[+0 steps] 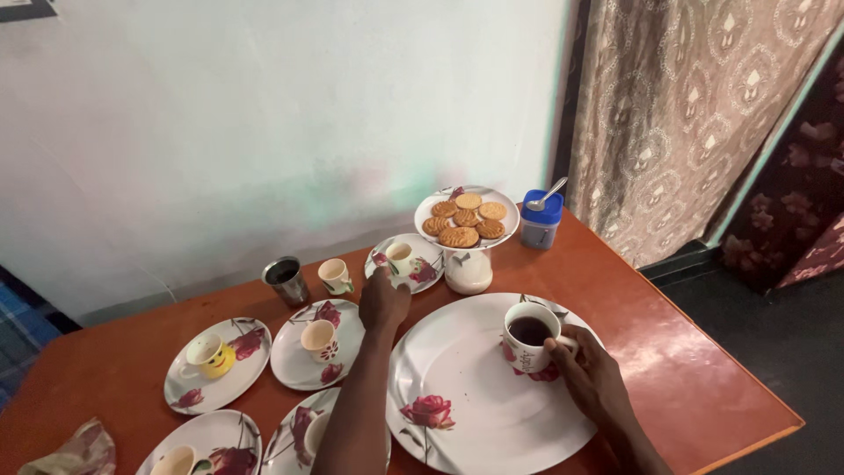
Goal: The person pours a dark liquid from a metal cup into several small teacups arranged on saucers. They handle the cups and saucers to position them on a large plate and the table, then pour the liquid into each one.
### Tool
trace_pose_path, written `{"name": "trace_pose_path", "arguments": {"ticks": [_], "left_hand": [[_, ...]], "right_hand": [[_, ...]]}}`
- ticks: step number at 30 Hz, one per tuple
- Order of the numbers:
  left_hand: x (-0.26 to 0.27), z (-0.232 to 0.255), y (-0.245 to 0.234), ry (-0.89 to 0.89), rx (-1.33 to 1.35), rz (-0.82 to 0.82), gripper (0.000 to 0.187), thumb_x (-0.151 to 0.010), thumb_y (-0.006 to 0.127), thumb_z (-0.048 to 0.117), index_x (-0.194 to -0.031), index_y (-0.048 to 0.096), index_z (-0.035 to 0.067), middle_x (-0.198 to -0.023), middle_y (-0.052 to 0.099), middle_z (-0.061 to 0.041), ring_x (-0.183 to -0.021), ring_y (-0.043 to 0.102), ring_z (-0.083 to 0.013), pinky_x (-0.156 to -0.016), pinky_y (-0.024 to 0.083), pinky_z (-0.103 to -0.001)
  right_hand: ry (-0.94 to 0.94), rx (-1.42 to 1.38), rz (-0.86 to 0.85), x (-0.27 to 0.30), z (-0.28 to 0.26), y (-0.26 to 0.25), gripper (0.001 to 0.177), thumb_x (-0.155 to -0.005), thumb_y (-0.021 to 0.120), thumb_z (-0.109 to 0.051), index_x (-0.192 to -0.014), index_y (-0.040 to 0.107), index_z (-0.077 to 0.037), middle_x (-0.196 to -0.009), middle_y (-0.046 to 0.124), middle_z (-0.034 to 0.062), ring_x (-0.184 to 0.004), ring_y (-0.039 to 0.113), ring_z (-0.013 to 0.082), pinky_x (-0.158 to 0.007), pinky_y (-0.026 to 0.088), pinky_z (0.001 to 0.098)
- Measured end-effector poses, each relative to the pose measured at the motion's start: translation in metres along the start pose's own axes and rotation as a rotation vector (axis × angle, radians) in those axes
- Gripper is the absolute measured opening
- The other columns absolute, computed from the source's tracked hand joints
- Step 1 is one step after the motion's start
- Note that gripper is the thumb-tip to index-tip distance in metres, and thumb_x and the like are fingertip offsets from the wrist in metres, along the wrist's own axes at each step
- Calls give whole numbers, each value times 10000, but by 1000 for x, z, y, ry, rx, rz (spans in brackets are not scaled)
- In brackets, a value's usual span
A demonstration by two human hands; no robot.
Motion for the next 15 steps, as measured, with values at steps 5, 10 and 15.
{"name": "trace_pose_path", "arguments": {"ticks": [5,10,15], "left_hand": [[-7,-3,11,-52,-132,-51,407,-864,681,291,-1240,672,134,-1253,709,-122,-1159,675,-329,-972,536,-457],[-13,-11,17,-32,-114,-8,326,-876,675,295,-1156,704,131,-1208,727,-109,-1136,678,-324,-944,536,-461],[-10,-8,26,69,-31,-16,316,-878,676,313,-1122,719,116,-1154,753,-125,-1102,706,-318,-948,553,-440]], "right_hand": [[21,43,-12,-3,1,-2,504,-904,692,-391,-1276,663,-52,-1018,767,123,-920,699,174,-810,556,330],[76,60,-6,-4,5,-1,525,-895,688,-404,-1296,649,-68,-1008,771,120,-904,722,185,-797,563,336],[80,89,-4,-5,8,-2,529,-896,689,-412,-1292,650,-63,-1002,769,127,-904,715,184,-790,562,331]]}}
Point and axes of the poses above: each hand's wrist, its own x-axis away from the middle knuckle, its own y-axis out of the palm, z = x × y, the point moved 5 cm from there along -x, towards the middle knuckle
